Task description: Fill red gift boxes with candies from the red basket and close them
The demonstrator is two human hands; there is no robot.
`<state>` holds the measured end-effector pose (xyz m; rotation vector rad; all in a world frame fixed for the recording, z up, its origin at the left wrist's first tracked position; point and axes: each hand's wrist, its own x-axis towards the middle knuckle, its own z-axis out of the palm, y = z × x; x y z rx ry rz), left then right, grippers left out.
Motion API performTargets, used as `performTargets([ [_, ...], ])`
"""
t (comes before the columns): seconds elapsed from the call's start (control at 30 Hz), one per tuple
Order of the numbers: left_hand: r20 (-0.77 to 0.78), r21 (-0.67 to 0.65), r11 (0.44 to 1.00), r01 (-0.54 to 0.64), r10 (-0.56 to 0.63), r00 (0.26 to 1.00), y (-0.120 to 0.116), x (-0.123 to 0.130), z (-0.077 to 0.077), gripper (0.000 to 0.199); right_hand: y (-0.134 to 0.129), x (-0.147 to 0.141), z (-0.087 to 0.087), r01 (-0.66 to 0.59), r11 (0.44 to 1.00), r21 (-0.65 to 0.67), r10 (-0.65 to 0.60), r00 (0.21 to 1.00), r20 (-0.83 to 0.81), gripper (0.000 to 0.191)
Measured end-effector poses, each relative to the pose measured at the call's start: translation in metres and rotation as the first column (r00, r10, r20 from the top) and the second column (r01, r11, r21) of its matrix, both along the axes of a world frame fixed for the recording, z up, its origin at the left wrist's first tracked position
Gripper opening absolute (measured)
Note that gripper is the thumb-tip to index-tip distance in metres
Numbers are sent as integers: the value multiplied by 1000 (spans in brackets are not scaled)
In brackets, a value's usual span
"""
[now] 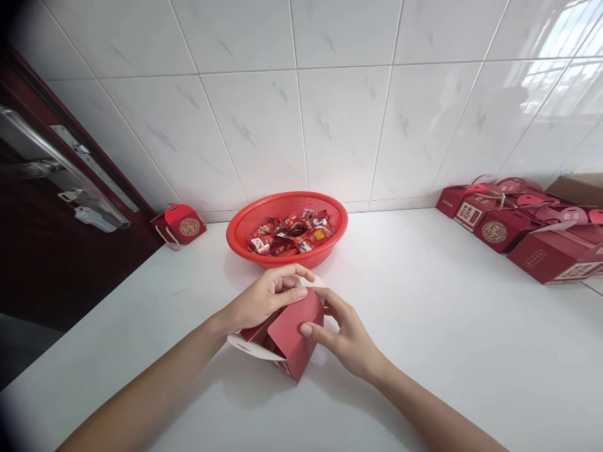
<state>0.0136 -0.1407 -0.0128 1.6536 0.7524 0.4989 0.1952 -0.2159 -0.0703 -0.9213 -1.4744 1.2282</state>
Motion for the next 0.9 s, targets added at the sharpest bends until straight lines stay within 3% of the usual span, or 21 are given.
performTargets([
  [0.1, -39, 60, 997, 53, -51, 998, 1, -5, 6, 39, 1, 2, 2, -53, 994, -92, 43, 994, -105, 28],
  [0.2, -114, 129, 973, 191, -177, 978, 1, -13, 17, 42, 0, 3, 4, -74, 986, -150, 48, 984, -171, 20],
  [0.37, -157, 194, 904, 382, -356, 921, -1, -20, 25, 46, -1, 3, 6, -62, 980, -187, 27, 982, -187, 28],
  [0.67, 63, 47, 948, 314, -317, 946, 1, -8, 3, 28, 0, -1, -3, 43, 986, -163, -65, 989, -131, 42],
  [0.9, -15, 173, 937, 303, -306, 952, -3, -7, 9, 22, -2, -2, 5, 74, 992, -106, -82, 994, -73, 41],
])
